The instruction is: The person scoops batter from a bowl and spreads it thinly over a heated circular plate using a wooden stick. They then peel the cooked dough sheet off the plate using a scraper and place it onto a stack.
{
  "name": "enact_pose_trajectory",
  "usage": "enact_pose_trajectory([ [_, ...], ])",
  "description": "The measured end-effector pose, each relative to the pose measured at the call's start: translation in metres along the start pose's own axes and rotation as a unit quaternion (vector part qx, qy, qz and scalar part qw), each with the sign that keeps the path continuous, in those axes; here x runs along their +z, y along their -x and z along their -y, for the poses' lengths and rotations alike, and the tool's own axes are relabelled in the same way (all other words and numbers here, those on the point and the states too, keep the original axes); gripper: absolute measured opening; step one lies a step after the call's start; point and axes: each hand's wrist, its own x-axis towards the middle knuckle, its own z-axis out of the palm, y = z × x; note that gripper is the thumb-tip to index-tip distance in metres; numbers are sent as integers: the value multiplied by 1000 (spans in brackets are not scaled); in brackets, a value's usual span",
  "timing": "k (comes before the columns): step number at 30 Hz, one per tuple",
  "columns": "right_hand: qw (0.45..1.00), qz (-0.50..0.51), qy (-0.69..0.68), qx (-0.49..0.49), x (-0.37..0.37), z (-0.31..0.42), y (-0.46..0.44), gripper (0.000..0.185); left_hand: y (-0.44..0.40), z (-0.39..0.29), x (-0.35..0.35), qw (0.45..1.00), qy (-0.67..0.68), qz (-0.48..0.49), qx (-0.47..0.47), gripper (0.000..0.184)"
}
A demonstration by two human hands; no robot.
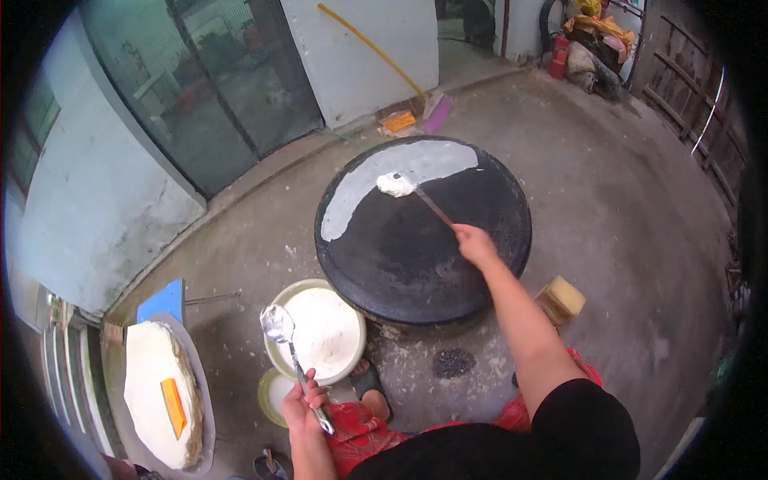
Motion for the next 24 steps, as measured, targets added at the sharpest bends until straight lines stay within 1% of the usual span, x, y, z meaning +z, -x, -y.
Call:
enact_pose_trajectory([
  [1,999,23,23,13,13,8,-4,29,-1,-1,-2,1000,1,5,0,32],
  [2,999,47,26,1,11,15,-4,29,0,-1,-3,1000,2,4,1,32],
  [3,997,71,26,-12,5,26,-5,28,1,-3,-3,1000,17,20,-18,32],
  [4,997,58,41,13,-5,35,-4,28,2,-5,-3,998,33,36,-35,32],
  [5,997,45,58,37,-16,43,-3,28,2,-5,-2,998,36,37,-32,32],
  [6,996,9,61,71,-18,50,-1,29,2,-4,-2,999,33,33,-27,32],
  [7,995,13,63,71,-9,45,-3,29,3,-2,-4,999,29,27,-23,31],
  [9,999,33,28,4,12,43,-4,26,4,-3,-5,999,25,29,-22,31],
  [10,997,44,53,-22,18,40,-1,26,3,-4,-4,999,22,35,-22,31],
  [11,997,46,55,-22,13,39,2,26,4,-4,-4,999,24,34,-22,31],
  [13,987,121,32,-96,-5,27,7,27,3,-6,-4,999,24,31,-25,31],
  [14,991,127,15,-26,-26,33,19,27,3,-7,-6,999,25,31,-26,31],
  [15,995,66,79,11,-41,45,35,26,1,-9,-7,999,23,38,-28,31],
  [17,993,-71,31,92,-31,24,31,27,2,-8,-12,998,25,42,-30,31],
  [19,999,-30,-5,10,3,-2,17,26,4,-7,-7,999,12,39,-23,31],
  [20,1000,23,-7,-14,14,9,19,26,4,-7,-6,999,11,38,-23,31],
  [21,997,61,27,-50,22,25,25,26,4,-6,-5,999,10,38,-24,31],
  [23,991,104,74,-51,15,49,36,27,6,-7,-7,999,11,35,-24,31],
  [24,988,126,74,-51,3,51,38,27,6,-8,-8,998,19,42,-33,31],
])
